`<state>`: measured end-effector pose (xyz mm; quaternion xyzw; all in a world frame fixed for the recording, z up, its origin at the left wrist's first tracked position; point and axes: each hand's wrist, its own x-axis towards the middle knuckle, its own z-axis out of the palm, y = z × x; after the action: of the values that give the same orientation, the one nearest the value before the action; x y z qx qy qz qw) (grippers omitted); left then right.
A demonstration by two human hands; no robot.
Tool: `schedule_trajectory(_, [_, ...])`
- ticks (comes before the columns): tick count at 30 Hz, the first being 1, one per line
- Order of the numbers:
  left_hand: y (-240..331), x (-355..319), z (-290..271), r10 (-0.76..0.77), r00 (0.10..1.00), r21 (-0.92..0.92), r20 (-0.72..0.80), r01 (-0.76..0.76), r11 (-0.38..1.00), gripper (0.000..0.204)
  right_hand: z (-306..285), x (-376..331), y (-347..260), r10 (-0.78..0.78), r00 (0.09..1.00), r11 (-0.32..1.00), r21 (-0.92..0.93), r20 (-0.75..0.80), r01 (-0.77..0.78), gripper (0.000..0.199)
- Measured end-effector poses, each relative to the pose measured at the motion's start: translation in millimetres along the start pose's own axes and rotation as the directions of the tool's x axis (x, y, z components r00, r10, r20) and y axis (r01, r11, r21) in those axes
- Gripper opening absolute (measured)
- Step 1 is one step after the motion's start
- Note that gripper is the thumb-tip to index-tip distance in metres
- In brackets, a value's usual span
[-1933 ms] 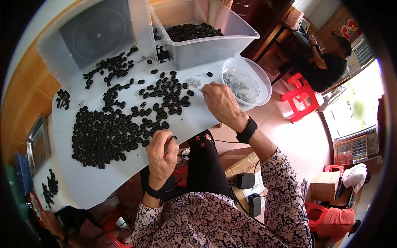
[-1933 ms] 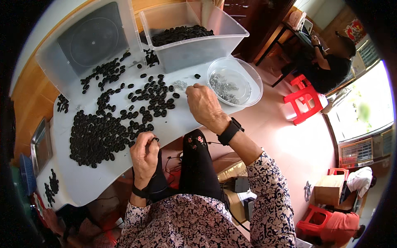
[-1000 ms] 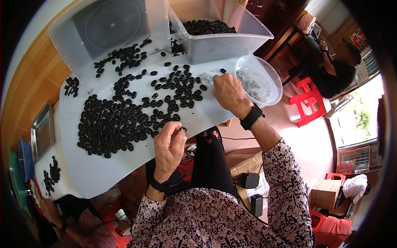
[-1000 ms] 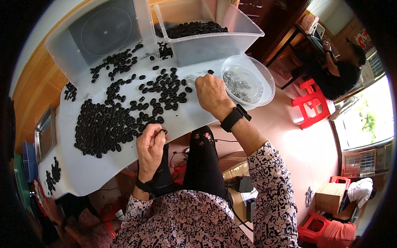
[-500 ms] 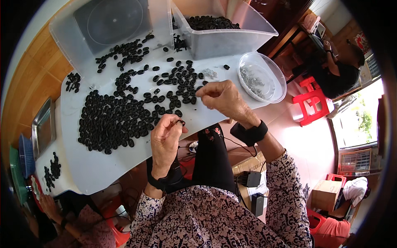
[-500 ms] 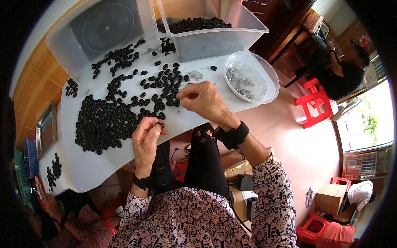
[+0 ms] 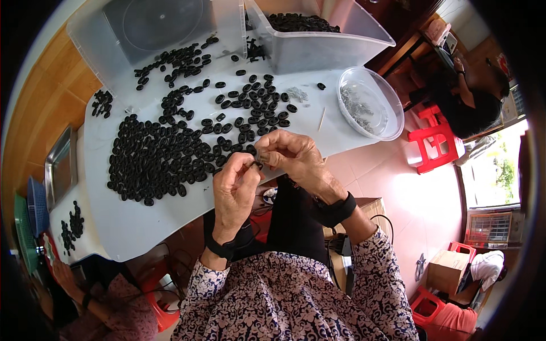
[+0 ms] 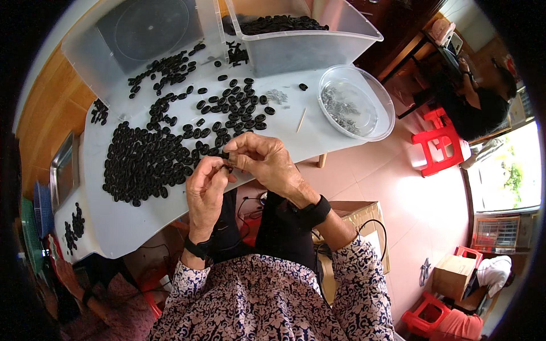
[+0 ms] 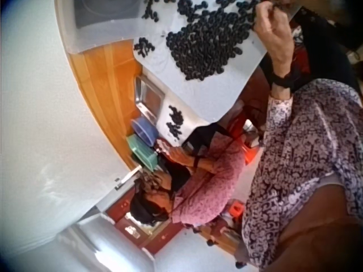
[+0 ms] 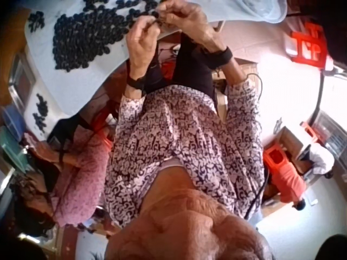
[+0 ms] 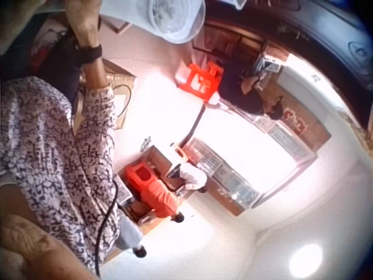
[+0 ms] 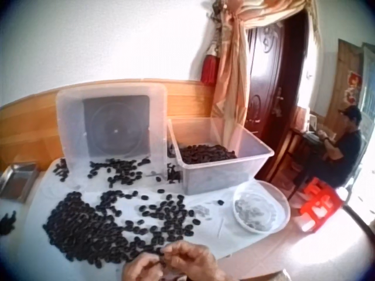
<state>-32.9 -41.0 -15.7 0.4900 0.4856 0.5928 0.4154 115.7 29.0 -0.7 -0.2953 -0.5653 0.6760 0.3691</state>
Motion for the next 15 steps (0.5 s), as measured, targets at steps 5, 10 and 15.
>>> schedule_trajectory(5, [4.2, 0.5, 1.0, 0.002, 1.0, 0.029, -0.021, -0.001, 1.0, 0.009, 3.7, -1.4, -3.3, 0.014, 1.0, 0.999, -0.051, -0.017, -0.015, 0.016])
schedule_trajectory(10, [1.1, 0.8, 1.7, 0.029, 0.999, 0.077, -0.023, -0.027, 0.997, 0.009, 3.7, -2.4, -2.2, 0.026, 0.998, 1.0, 0.002, -0.053, -0.025, 0.016])
schedule_trajectory(15, [-1.2, 0.8, 2.0, 0.03, 0.999, 0.13, -0.024, -0.027, 0.991, 0.007, 5.2, -2.2, 0.8, 0.002, 0.998, 1.0, -0.025, -0.058, -0.003, 0.017])
